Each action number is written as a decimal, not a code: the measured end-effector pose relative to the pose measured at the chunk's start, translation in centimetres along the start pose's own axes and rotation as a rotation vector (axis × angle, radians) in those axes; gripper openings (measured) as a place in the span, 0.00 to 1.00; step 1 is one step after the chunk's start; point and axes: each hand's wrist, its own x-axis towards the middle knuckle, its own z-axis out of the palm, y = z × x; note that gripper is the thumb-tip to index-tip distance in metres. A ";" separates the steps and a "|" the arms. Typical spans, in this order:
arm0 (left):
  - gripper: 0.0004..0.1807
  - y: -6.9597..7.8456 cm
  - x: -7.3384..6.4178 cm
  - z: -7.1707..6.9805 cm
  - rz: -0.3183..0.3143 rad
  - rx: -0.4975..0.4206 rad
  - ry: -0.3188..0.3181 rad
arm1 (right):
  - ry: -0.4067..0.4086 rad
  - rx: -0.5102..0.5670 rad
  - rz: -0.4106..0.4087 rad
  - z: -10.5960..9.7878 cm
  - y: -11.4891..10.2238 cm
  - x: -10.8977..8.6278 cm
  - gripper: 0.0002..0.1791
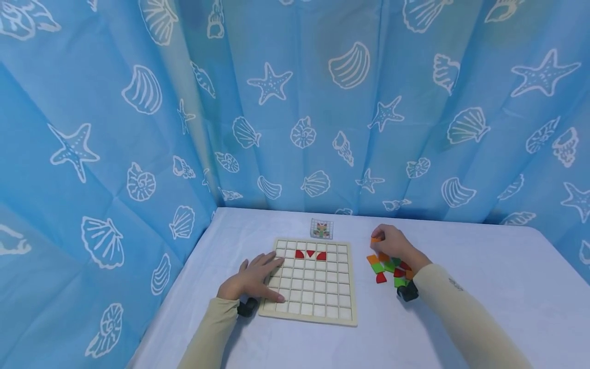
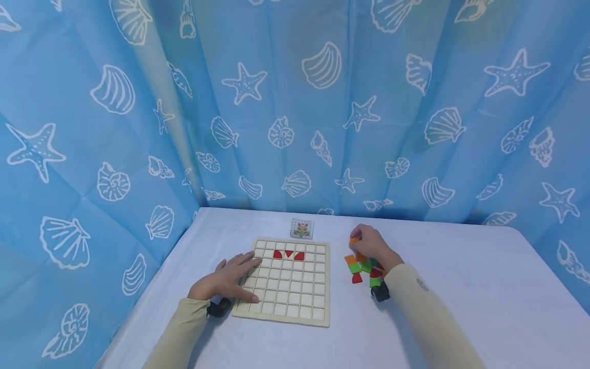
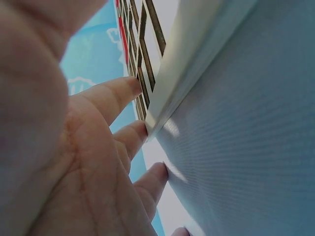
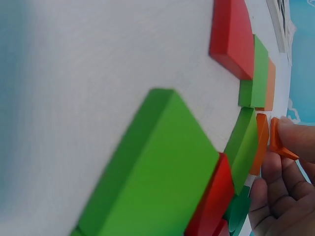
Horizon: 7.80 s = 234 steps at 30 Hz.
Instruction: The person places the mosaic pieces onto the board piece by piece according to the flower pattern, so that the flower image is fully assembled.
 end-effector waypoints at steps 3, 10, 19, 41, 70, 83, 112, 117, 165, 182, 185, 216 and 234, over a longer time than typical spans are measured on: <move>0.58 0.0 0.1 0.2 0.003 -0.001 -0.006 | 0.021 0.013 0.003 0.0 0.1 -0.4 0.16; 0.58 0.2 -0.1 0.1 -0.005 0.006 -0.003 | 0.160 0.061 -0.037 0.1 -1.6 -0.6 0.16; 0.58 0.2 -0.3 -0.2 0.002 0.000 0.006 | 0.132 0.120 -0.214 2.4 -6.7 -0.3 0.13; 0.57 -0.1 -0.5 -0.1 0.028 0.001 0.005 | -0.076 0.224 -0.413 9.6 -13.9 -2.2 0.05; 0.57 0.3 -0.4 -0.4 0.023 0.007 -0.006 | -0.119 0.083 -0.414 11.1 -14.2 -2.6 0.06; 0.57 0.6 -0.2 -0.4 0.012 0.015 -0.012 | -0.099 0.035 -0.385 11.0 -14.2 -2.9 0.03; 0.58 1.0 0.2 -0.1 0.006 0.004 -0.011 | -0.082 0.183 -0.320 4.9 -8.5 -4.2 0.12; 0.58 0.8 0.0 0.2 0.007 -0.005 -0.002 | -0.043 0.160 -0.267 3.6 -6.4 -4.4 0.13; 0.57 0.2 -0.1 0.1 0.015 -0.005 0.004 | 0.011 -0.049 -0.141 0.9 0.0 -3.8 0.12; 0.57 0.2 -0.1 0.1 0.015 -0.018 0.010 | 0.009 -0.103 -0.064 0.6 0.6 -2.0 0.18; 0.57 0.2 -0.1 0.1 0.017 -0.017 0.010 | 0.002 -0.105 -0.058 0.4 0.6 -1.8 0.18; 0.57 0.1 -0.1 0.1 0.020 -0.017 0.009 | 0.131 0.098 -0.170 3.8 -6.8 -1.5 0.13; 0.57 0.2 -0.3 -0.1 0.021 -0.015 0.004 | 0.028 0.198 -0.282 8.0 -10.7 -2.5 0.06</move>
